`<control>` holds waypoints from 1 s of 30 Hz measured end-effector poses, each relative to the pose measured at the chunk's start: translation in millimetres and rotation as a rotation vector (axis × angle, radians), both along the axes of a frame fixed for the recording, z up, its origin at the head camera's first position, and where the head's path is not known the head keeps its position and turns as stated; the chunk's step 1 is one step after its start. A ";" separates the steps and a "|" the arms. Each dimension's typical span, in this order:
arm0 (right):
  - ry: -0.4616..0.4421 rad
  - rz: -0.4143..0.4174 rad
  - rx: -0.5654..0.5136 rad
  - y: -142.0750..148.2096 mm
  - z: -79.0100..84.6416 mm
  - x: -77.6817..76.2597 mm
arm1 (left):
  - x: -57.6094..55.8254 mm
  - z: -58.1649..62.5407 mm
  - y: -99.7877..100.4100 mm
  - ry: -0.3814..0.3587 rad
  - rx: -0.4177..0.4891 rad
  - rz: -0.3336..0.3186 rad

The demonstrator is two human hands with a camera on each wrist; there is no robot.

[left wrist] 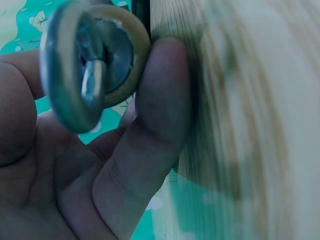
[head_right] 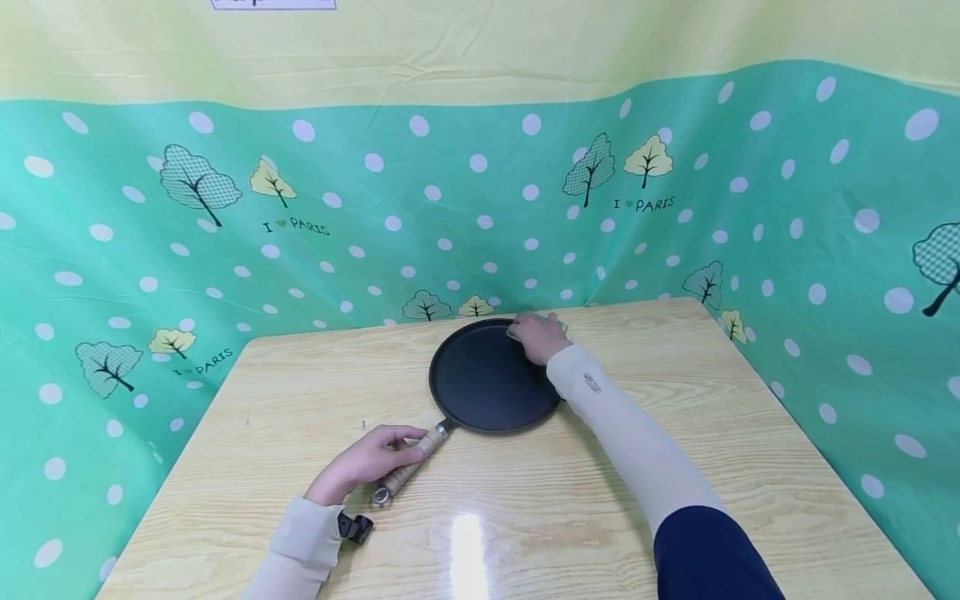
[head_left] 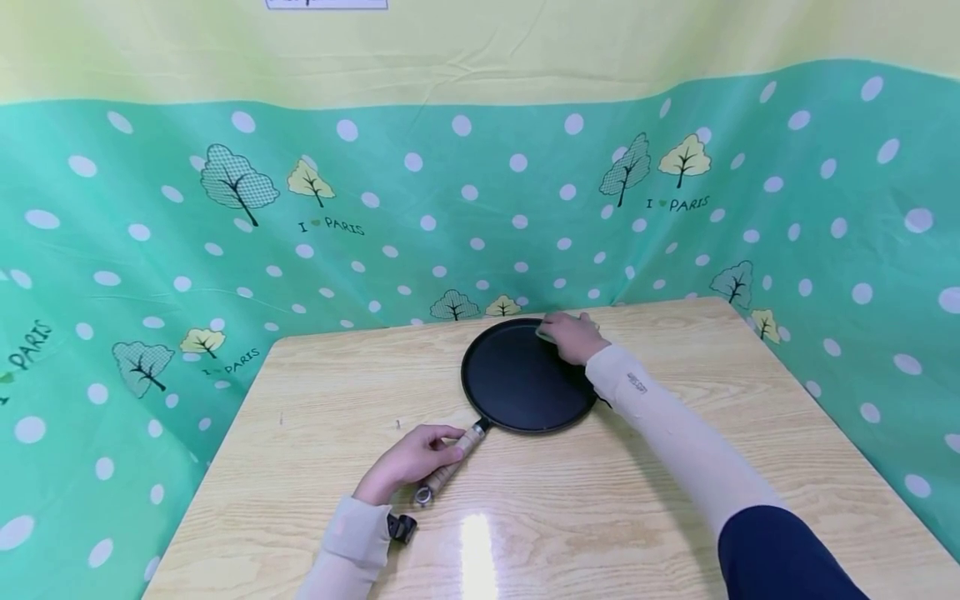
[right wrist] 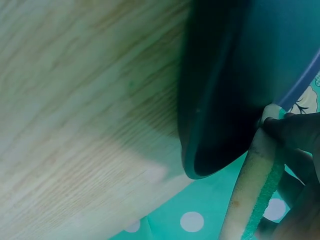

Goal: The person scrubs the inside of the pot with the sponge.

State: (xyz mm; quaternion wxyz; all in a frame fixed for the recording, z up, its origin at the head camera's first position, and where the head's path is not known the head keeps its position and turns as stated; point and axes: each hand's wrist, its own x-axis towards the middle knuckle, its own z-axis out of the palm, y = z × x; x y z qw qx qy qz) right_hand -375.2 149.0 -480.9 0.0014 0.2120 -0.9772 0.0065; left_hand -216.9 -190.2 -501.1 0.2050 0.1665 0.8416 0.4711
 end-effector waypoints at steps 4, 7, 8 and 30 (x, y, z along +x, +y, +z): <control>0.013 0.007 -0.002 3.8 -0.7 2.2 | -0.3 -0.6 0.1 -0.004 0.002 0.000; 0.018 0.009 -0.003 5.7 0.8 5.1 | -0.5 -1.2 0.2 -0.004 -0.002 0.000; 0.018 0.007 -0.004 6.2 1.4 6.1 | -0.6 -1.4 0.1 -0.004 -0.002 0.002; 0.060 0.020 0.003 18.7 3.1 19.6 | 0.2 0.0 0.7 -0.005 -0.010 0.005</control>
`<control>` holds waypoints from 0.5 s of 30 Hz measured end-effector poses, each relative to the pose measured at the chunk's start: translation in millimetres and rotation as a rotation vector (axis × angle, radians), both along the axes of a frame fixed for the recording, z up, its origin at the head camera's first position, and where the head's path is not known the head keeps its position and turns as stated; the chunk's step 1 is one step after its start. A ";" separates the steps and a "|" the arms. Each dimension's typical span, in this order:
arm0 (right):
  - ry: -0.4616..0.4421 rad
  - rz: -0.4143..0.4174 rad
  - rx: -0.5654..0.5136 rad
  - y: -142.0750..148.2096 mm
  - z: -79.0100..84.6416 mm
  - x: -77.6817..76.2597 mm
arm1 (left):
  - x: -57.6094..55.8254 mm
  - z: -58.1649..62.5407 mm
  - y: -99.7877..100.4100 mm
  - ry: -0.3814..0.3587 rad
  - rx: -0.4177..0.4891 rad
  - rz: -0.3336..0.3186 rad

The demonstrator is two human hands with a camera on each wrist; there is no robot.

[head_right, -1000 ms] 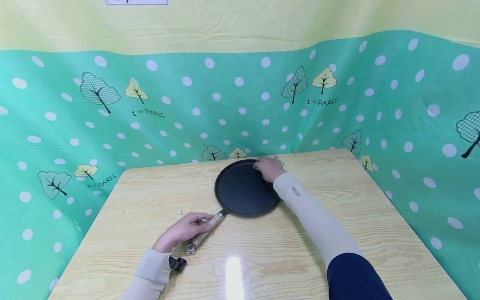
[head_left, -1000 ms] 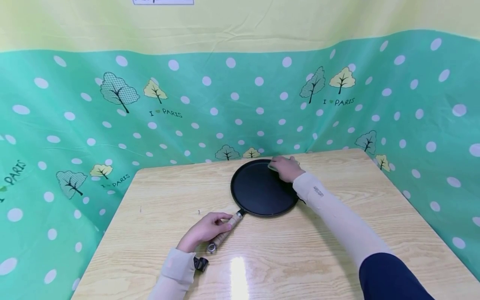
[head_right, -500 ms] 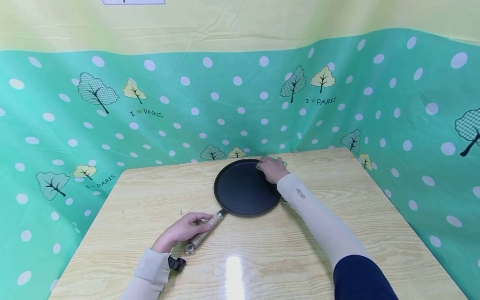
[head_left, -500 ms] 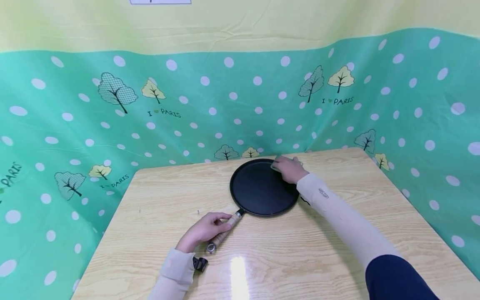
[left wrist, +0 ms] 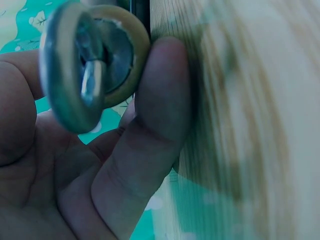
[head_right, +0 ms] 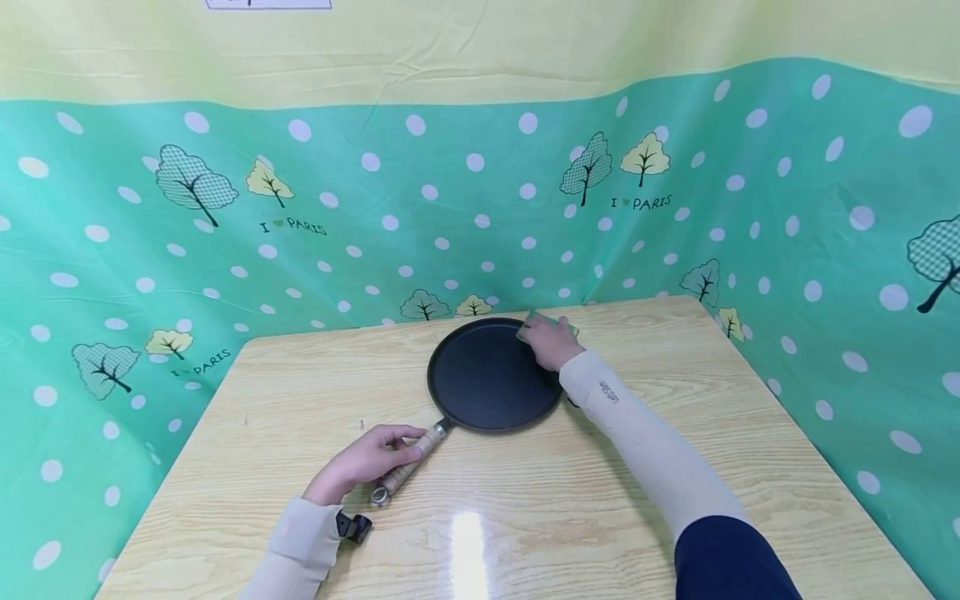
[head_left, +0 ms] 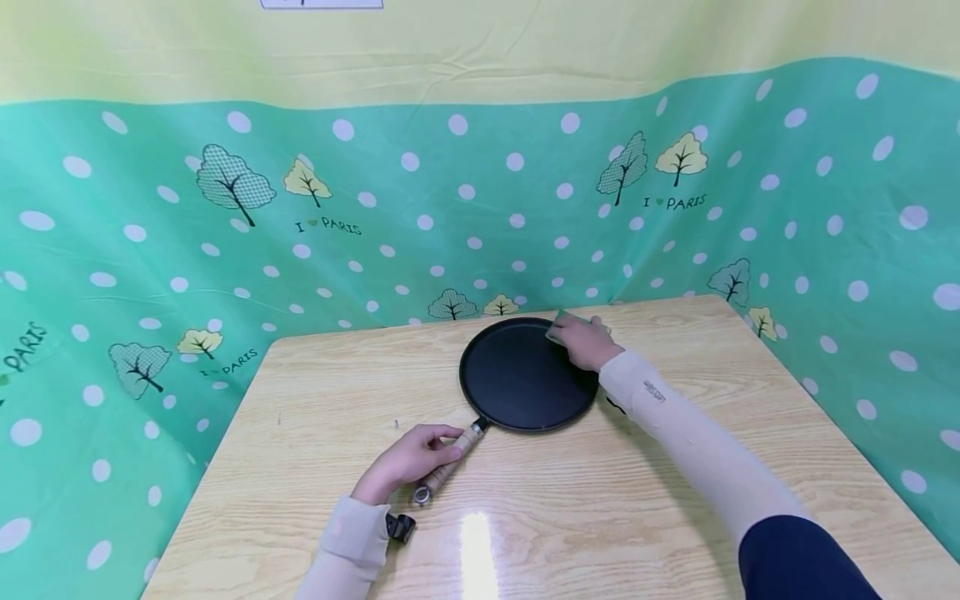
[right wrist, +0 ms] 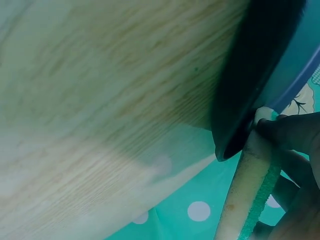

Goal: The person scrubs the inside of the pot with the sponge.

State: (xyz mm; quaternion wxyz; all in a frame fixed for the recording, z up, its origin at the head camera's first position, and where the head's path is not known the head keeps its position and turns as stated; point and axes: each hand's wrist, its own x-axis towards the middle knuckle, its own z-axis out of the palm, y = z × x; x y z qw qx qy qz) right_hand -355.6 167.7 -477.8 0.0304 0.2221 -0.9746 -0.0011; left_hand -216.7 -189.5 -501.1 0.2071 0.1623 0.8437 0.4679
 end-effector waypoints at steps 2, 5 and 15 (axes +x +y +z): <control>-0.002 -0.002 0.006 0.0 0.8 1.3 | 0.1 -0.2 -0.1 0.002 -0.004 0.001; 0.001 0.000 0.011 0.2 1.4 2.2 | 0.1 -0.2 -0.3 0.002 -0.006 0.002; -0.005 -0.005 0.000 5.2 0.7 6.1 | -0.4 -0.6 0.0 0.003 -0.006 -0.002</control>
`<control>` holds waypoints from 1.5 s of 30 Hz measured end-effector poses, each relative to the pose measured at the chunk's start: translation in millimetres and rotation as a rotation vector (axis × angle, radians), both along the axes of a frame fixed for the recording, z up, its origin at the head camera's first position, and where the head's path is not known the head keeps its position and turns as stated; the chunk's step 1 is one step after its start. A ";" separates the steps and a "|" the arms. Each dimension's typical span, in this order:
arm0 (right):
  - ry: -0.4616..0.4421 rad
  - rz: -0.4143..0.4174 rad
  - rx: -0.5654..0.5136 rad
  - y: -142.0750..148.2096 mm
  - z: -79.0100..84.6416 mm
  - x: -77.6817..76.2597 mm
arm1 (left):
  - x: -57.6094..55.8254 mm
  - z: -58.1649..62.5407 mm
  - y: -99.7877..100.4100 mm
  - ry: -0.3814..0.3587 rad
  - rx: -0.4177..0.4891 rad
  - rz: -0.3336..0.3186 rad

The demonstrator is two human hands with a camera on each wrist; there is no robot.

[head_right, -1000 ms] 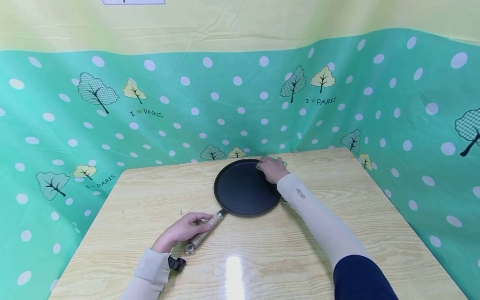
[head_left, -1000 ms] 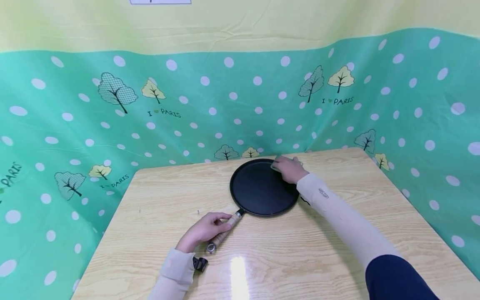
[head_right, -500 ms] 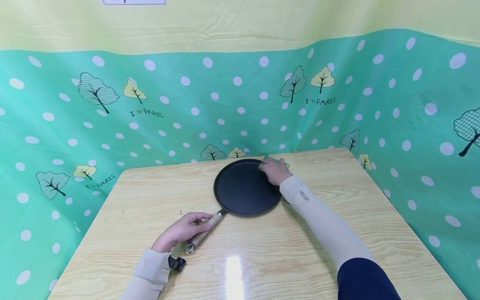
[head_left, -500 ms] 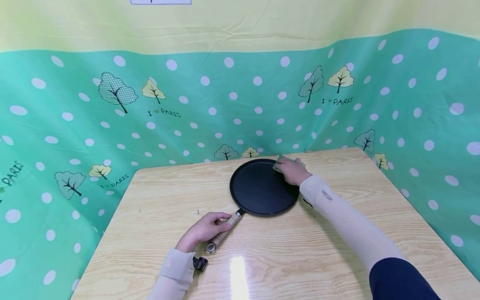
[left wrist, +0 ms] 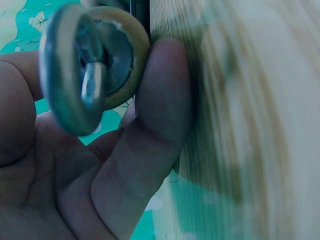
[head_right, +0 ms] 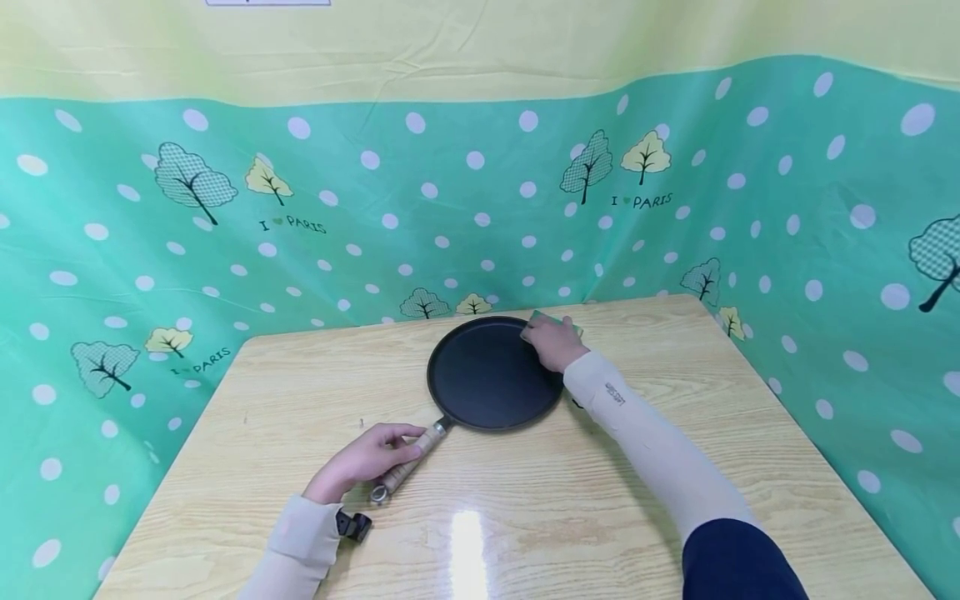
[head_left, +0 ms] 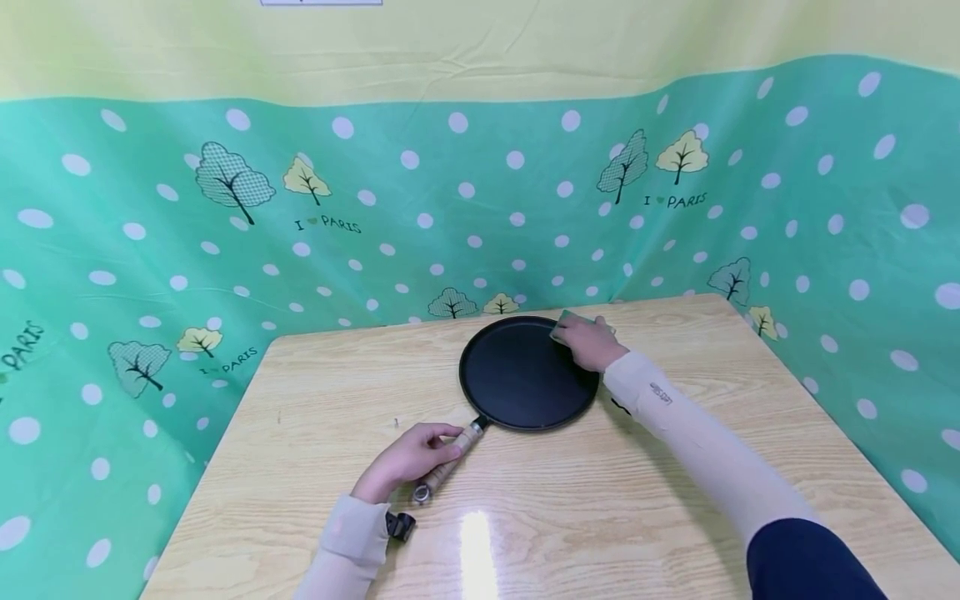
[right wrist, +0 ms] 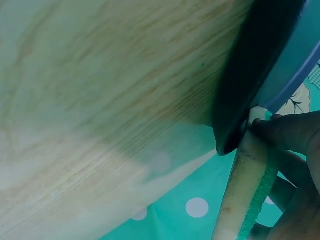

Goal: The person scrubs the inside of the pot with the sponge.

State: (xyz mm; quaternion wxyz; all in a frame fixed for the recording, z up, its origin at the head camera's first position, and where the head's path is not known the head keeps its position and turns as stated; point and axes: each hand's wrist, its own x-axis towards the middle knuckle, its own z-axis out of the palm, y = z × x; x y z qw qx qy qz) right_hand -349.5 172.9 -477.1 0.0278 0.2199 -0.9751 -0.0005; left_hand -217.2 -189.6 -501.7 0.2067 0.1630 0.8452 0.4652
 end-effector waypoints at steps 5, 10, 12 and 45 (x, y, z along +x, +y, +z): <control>0.010 0.016 0.009 4.5 1.7 4.7 | 0.2 0.4 0.5 0.007 -0.006 0.007; 0.033 0.019 -0.020 8.8 0.0 6.6 | 1.0 0.2 1.3 0.011 -0.008 0.010; 0.035 0.019 -0.037 9.4 -0.8 7.2 | 1.0 0.1 1.4 0.013 -0.006 0.007; -0.018 -0.038 -0.017 14.4 5.0 26.6 | 1.6 1.2 2.2 0.005 -0.010 0.012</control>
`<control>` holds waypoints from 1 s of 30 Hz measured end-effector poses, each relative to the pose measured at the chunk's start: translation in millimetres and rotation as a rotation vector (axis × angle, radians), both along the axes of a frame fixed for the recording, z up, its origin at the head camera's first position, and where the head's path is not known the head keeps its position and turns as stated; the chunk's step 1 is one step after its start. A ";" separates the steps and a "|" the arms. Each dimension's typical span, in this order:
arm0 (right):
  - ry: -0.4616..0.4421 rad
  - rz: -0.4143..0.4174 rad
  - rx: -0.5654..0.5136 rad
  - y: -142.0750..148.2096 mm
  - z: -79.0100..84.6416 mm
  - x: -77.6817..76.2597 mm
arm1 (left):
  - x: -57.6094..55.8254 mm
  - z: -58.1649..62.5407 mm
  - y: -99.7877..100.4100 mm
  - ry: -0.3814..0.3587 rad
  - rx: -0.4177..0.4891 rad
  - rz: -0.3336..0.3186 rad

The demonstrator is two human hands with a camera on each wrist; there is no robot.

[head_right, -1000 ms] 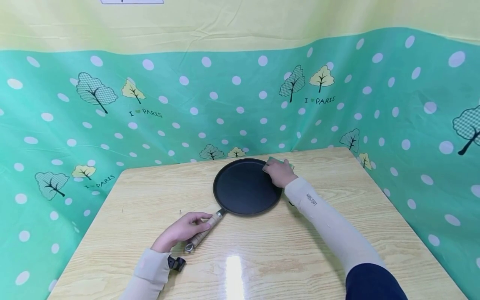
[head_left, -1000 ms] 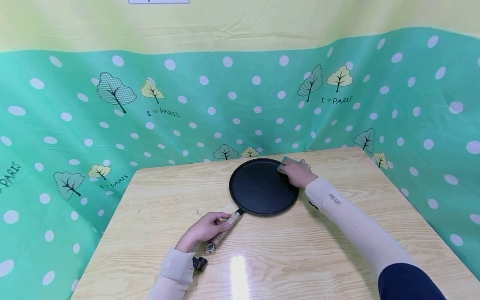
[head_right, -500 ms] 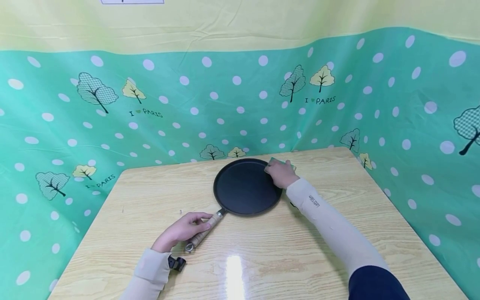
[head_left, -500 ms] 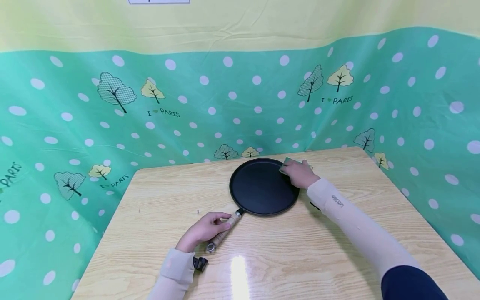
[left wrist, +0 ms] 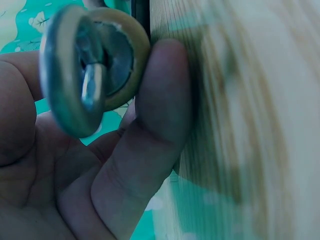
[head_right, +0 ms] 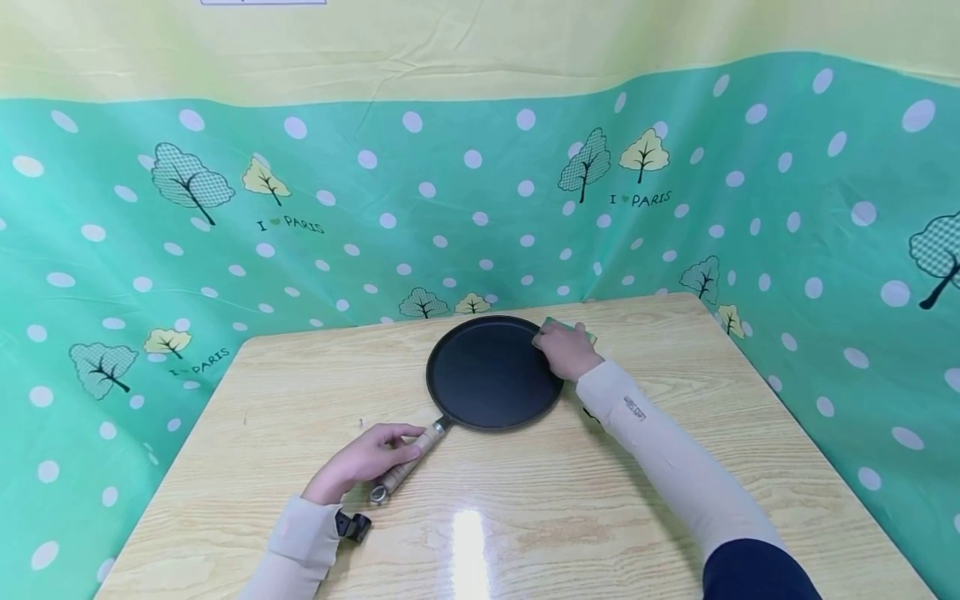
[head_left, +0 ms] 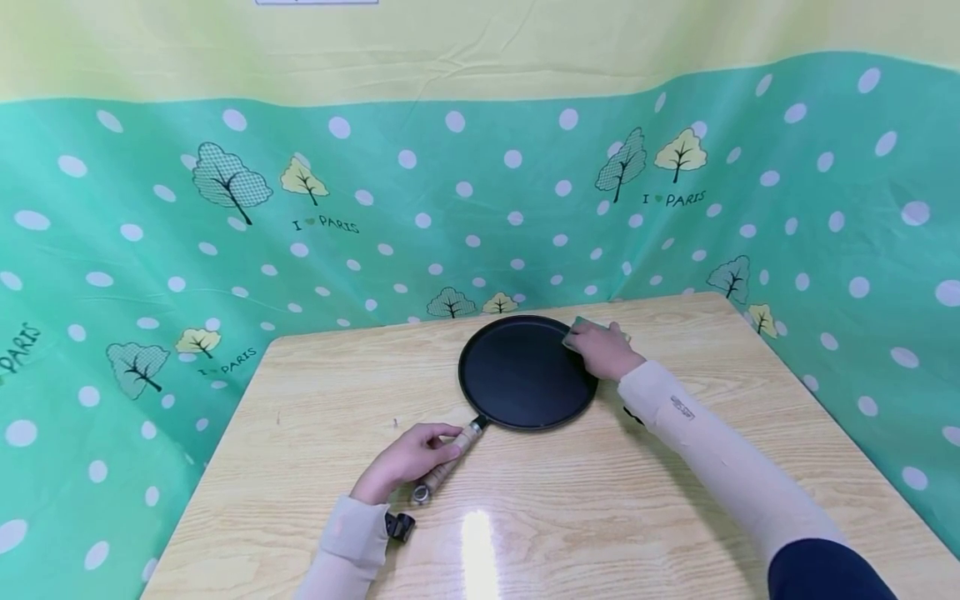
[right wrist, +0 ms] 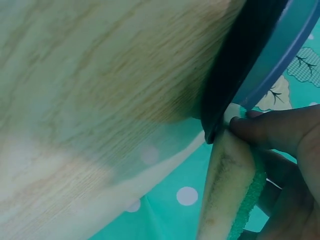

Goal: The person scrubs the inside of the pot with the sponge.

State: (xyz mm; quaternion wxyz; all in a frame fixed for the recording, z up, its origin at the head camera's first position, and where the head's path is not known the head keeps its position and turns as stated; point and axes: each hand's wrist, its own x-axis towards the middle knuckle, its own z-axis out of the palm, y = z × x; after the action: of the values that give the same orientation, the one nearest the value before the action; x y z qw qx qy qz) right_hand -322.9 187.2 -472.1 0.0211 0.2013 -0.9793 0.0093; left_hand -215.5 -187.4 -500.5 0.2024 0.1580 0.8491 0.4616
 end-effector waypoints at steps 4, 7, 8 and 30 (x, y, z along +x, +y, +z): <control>-0.003 -0.007 0.002 0.9 1.5 3.7 | 0.0 0.5 0.7 -0.006 -0.002 -0.002; -0.001 -0.006 0.005 1.5 2.3 6.2 | 0.2 0.6 1.1 -0.007 -0.005 0.001; -0.001 -0.006 0.007 1.7 2.5 6.9 | 0.2 0.5 1.1 -0.007 -0.004 0.003; -0.079 -0.029 0.000 2.4 10.5 24.3 | 0.6 1.7 -0.1 -0.001 0.003 -0.002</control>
State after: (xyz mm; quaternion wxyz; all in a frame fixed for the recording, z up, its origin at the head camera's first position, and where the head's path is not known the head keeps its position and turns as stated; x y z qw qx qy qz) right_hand -298.6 189.6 -461.6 -0.0173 0.1864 -0.9822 0.0171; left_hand -214.9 -187.5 -498.8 0.2032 0.1588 0.8482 0.4626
